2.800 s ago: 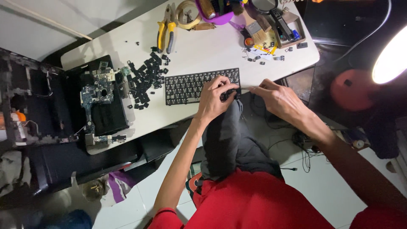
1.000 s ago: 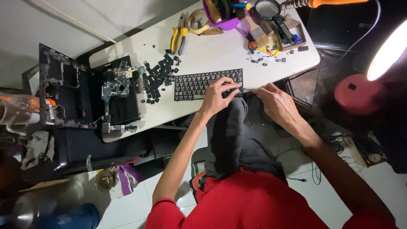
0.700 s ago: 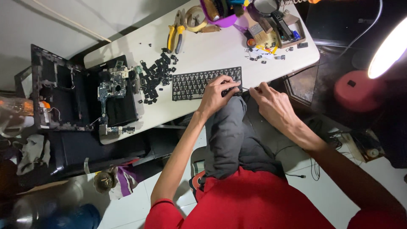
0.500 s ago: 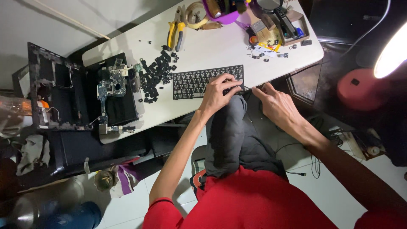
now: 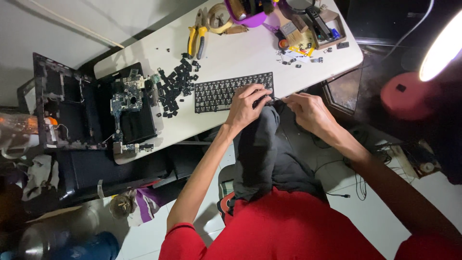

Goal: The person sits at a repair bench and removes keycaps from a laptop keyboard one at a time, using a small pick to pry each key off and letting the keys pile on the table. They then hold and work on individual keycap components with the pick.

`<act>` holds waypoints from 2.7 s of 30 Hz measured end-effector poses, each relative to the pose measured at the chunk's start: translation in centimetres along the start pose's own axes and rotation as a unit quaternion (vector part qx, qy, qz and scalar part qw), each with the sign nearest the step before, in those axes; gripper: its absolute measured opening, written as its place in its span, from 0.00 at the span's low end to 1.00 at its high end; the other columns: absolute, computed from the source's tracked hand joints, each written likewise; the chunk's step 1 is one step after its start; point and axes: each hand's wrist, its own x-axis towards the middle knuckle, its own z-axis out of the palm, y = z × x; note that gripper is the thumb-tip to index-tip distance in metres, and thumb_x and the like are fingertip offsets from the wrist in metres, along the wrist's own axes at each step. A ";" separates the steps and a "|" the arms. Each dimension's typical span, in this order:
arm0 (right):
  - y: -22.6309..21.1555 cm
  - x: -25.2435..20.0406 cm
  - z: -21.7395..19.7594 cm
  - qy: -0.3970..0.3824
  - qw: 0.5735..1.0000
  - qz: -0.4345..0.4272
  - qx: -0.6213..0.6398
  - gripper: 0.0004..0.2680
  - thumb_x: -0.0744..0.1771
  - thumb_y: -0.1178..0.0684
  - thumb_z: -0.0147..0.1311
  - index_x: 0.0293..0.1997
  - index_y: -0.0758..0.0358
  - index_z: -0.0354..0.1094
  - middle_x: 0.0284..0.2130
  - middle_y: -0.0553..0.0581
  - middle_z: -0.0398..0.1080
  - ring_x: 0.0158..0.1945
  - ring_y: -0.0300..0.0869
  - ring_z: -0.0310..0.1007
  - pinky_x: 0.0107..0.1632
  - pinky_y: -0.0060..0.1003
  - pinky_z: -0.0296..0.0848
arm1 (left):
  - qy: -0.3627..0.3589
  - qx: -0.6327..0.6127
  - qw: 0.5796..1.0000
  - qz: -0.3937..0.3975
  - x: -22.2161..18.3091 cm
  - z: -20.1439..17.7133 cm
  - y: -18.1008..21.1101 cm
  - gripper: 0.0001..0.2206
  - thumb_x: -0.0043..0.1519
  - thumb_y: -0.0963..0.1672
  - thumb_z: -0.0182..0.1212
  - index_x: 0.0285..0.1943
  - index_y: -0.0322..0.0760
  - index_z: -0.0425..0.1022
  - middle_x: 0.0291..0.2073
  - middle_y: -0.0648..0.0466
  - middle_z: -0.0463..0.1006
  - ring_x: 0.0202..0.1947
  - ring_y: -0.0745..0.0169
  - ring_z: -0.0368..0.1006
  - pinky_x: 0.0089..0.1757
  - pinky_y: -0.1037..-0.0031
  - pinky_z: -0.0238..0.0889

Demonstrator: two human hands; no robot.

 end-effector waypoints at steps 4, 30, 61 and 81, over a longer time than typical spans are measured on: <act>-0.6 -0.5 -0.3 0.003 0.999 -0.005 -0.049 0.06 0.71 0.56 0.49 0.49 0.60 0.72 0.34 0.67 0.70 0.30 0.70 0.73 0.26 0.58 0.71 | 0.000 0.025 1.000 -0.012 -0.5 0.4 -0.1 0.05 0.64 0.47 0.66 0.46 0.49 0.82 0.41 0.60 0.79 0.45 0.54 0.76 0.44 0.64 0.70; 0.3 0.6 -0.5 0.026 0.993 -0.001 -0.119 0.04 0.70 0.55 0.51 0.46 0.55 0.72 0.37 0.63 0.70 0.31 0.68 0.73 0.28 0.59 0.70 | -0.045 -0.038 0.995 -0.078 0.0 0.0 -0.2 0.06 0.64 0.47 0.65 0.46 0.48 0.78 0.41 0.61 0.77 0.49 0.55 0.76 0.46 0.63 0.66; 1.7 1.4 0.0 -0.042 0.993 0.035 -0.102 0.06 0.71 0.51 0.48 0.49 0.51 0.72 0.42 0.60 0.72 0.38 0.70 0.74 0.35 0.63 0.74 | -0.056 -0.032 0.996 -0.068 0.0 0.6 -0.5 0.05 0.63 0.44 0.65 0.46 0.48 0.77 0.39 0.60 0.75 0.47 0.49 0.75 0.44 0.59 0.67; -0.2 -0.3 1.0 0.022 0.989 0.046 -0.141 0.05 0.72 0.51 0.49 0.48 0.51 0.71 0.41 0.59 0.70 0.35 0.68 0.74 0.33 0.60 0.75 | -0.018 -0.088 0.995 -0.039 0.3 -0.3 -0.1 0.04 0.64 0.44 0.65 0.44 0.44 0.78 0.38 0.57 0.78 0.48 0.48 0.76 0.46 0.61 0.71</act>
